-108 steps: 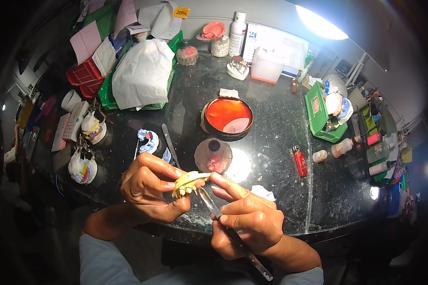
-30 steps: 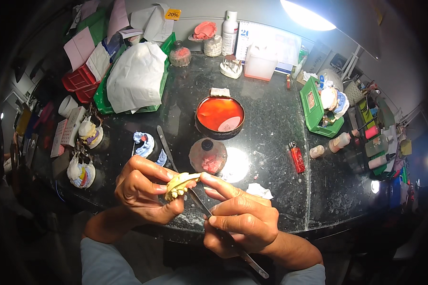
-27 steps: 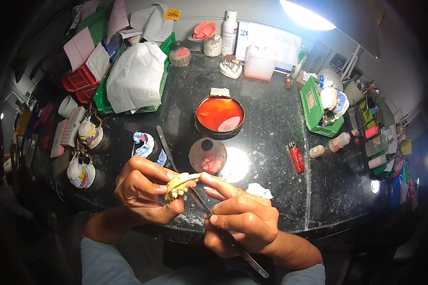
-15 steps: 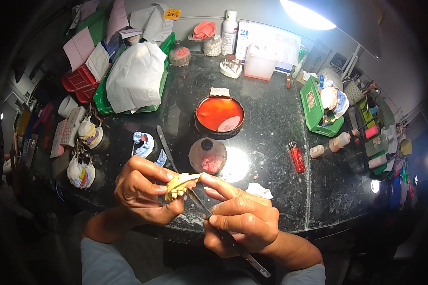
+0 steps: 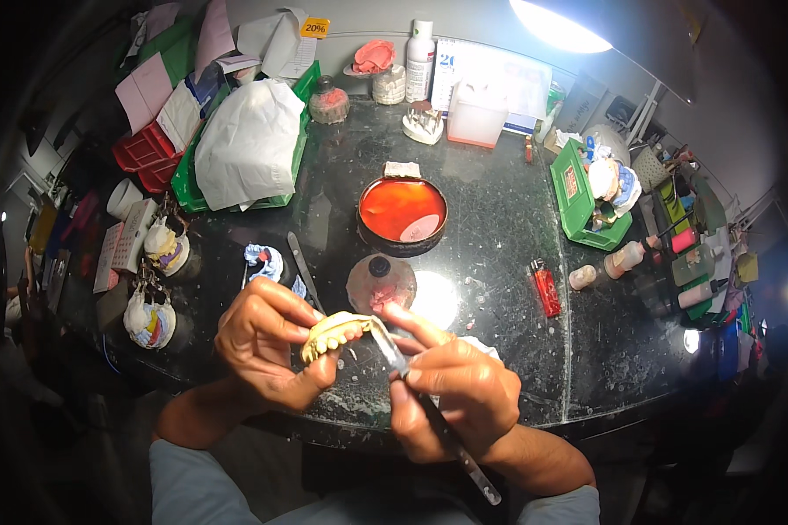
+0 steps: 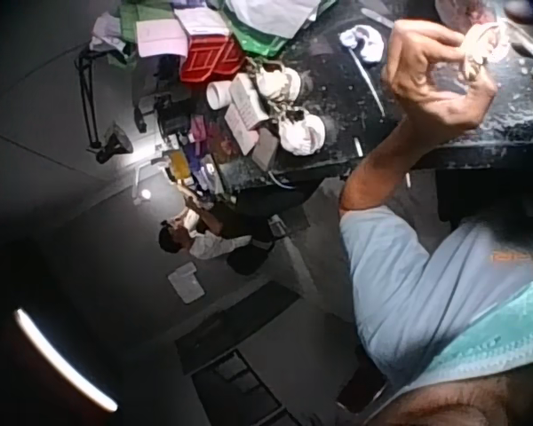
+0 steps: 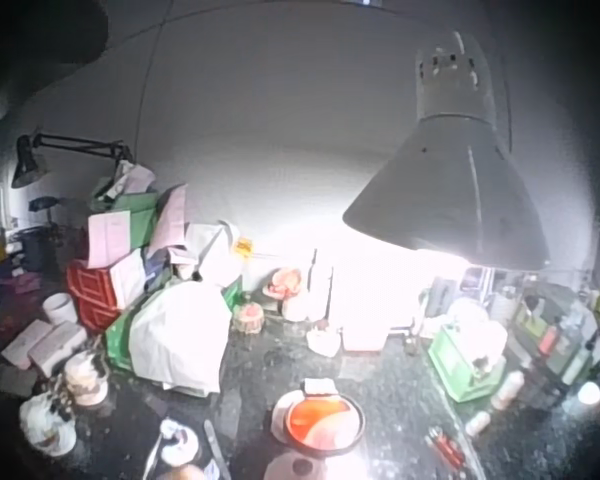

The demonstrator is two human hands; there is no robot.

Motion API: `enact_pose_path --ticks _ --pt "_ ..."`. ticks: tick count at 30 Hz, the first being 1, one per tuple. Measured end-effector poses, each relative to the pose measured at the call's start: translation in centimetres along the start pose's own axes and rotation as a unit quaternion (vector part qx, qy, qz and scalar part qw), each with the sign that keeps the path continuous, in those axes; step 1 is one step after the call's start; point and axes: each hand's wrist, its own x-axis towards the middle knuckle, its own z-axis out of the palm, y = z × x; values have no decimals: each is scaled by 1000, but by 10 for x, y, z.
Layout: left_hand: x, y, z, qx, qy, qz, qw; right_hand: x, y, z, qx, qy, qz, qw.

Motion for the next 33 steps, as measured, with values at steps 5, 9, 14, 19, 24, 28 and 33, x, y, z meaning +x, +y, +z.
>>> enact_pose_path --ticks 5,9,14,19,24,28,33 --pt "4 4 7 -138 27 -200 970 -4 15 -3 -54 64 93 992" --pt "6 3 1 -150 -31 -233 960 -2 13 1 -16 105 181 978" --pt "2 -2 5 -163 2 -185 969 -3 16 -3 -44 78 119 989" --pt "1 -9 4 -33 -4 -57 998 -3 13 2 33 50 49 997" --pt "1 -2 3 46 -7 4 999 -2 7 8 16 6 9 1000" --pt "0 -2 3 47 0 8 999 -3 8 7 1 -13 -3 1000" --pt "-1 -3 4 47 4 12 999 -1 7 4 -20 -35 -14 999"
